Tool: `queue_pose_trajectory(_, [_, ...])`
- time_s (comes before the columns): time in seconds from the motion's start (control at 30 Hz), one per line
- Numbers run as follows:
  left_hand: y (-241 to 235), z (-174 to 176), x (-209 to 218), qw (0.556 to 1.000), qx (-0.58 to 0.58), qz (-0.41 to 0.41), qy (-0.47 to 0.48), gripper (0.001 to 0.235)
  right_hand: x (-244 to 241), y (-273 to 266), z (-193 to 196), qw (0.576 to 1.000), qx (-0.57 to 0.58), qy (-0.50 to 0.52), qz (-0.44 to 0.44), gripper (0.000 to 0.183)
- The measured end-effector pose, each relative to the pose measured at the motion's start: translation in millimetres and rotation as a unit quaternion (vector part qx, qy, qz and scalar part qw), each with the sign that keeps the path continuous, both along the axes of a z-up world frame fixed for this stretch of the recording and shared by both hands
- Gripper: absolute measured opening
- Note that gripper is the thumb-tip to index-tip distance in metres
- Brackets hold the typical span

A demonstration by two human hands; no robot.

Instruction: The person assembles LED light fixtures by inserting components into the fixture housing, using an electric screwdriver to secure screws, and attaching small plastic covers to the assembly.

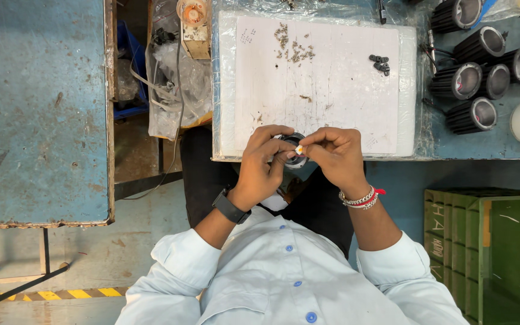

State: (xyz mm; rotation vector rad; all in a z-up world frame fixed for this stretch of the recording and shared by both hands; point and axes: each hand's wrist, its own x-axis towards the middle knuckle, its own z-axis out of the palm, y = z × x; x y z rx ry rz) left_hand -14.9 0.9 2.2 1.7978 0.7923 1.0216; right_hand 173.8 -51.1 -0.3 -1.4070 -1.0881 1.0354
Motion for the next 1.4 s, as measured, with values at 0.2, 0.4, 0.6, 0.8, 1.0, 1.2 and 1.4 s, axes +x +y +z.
queue_pose_trajectory(0.2, [0.0,-2.6,-0.1,1.000,-0.010,0.012,-0.002,0.008,1.7,0.1,8.5,0.998,-0.021,0.060,-0.008,0.015])
queue_pose_trajectory(0.4, [0.3,-2.8,1.2,1.000,-0.019,0.016,-0.002,0.006,-5.4,-4.7,19.0,0.999,0.020,0.048,0.016,0.015])
queue_pose_trajectory(0.6, [0.1,-0.8,2.2,1.000,0.025,0.008,0.012,0.008,-21.6,-2.7,19.3,0.987,0.074,-0.143,0.000,0.006])
queue_pose_trajectory(0.8, [0.3,0.8,4.8,1.000,0.023,0.012,0.018,0.007,-19.7,0.1,7.3,0.993,0.018,-0.067,-0.098,0.011])
queue_pose_trajectory(1.0, [1.7,-0.2,2.2,1.000,0.000,0.008,0.028,0.005,-8.7,-6.9,13.7,0.999,0.010,-0.011,-0.051,0.015])
queue_pose_trajectory(1.2, [3.9,3.4,-5.1,0.998,-0.038,-0.016,0.040,0.007,-7.9,-7.7,29.8,0.987,0.083,-0.125,0.055,0.017])
queue_pose_trajectory(1.4, [13.7,7.3,-11.4,0.996,-0.031,-0.055,0.063,0.015,-7.4,-3.4,29.8,0.946,0.157,-0.277,0.061,0.020])
